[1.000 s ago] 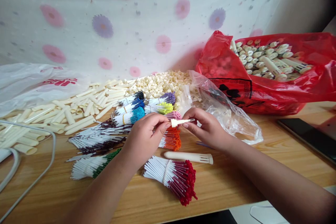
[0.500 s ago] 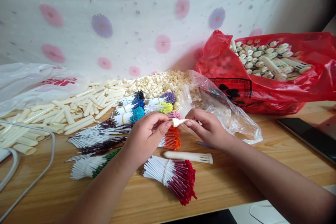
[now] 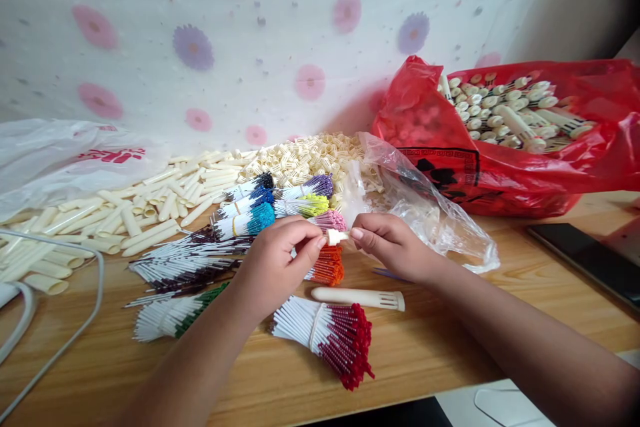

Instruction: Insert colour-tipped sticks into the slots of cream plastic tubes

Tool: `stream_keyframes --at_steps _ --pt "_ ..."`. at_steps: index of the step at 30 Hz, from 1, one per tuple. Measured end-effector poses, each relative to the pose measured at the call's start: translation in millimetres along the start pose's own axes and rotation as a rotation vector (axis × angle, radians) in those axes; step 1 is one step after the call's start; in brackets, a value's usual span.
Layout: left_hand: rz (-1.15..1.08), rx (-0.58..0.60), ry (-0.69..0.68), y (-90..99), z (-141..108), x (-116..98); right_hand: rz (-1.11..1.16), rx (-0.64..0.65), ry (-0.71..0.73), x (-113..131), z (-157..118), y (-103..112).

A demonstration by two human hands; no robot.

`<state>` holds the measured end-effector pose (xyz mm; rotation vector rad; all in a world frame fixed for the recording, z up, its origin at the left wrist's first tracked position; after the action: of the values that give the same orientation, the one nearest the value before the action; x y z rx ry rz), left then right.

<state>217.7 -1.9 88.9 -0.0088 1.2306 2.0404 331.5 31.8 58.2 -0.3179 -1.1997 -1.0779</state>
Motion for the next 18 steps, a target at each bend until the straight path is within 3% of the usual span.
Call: stream_keyframes --at_steps 5,13,15,18 --pt "0.165 -0.06 -0.225 5.9 -3.1 -15.5 0.527 0.062 -0.324 -22.4 -3.6 -16.0" --pt "0.403 -0.095 -0.47 7.3 -12.4 -36.0 0.766 0.236 -0.624 -30.2 -20.6 -33.1" --pt "0.462 -0.121 -0.512 9.6 -14.9 -39.3 0.791 0.251 -0.641 -29.5 -21.4 -35.7" --pt "0.505 -0.144 -0.507 12.2 -15.0 -38.7 0.56 0.209 -0.443 -20.4 -12.0 -31.6"
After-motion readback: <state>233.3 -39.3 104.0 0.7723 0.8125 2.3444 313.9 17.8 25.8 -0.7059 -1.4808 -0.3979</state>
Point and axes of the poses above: each hand's wrist, its own z-axis towards the middle knuckle, its own y-axis out of the back of the hand, x = y × z, the point moved 8 cm from there along z, towards the middle knuckle, and after that the axes turned 6 degrees about z, right-handed, at the moved point
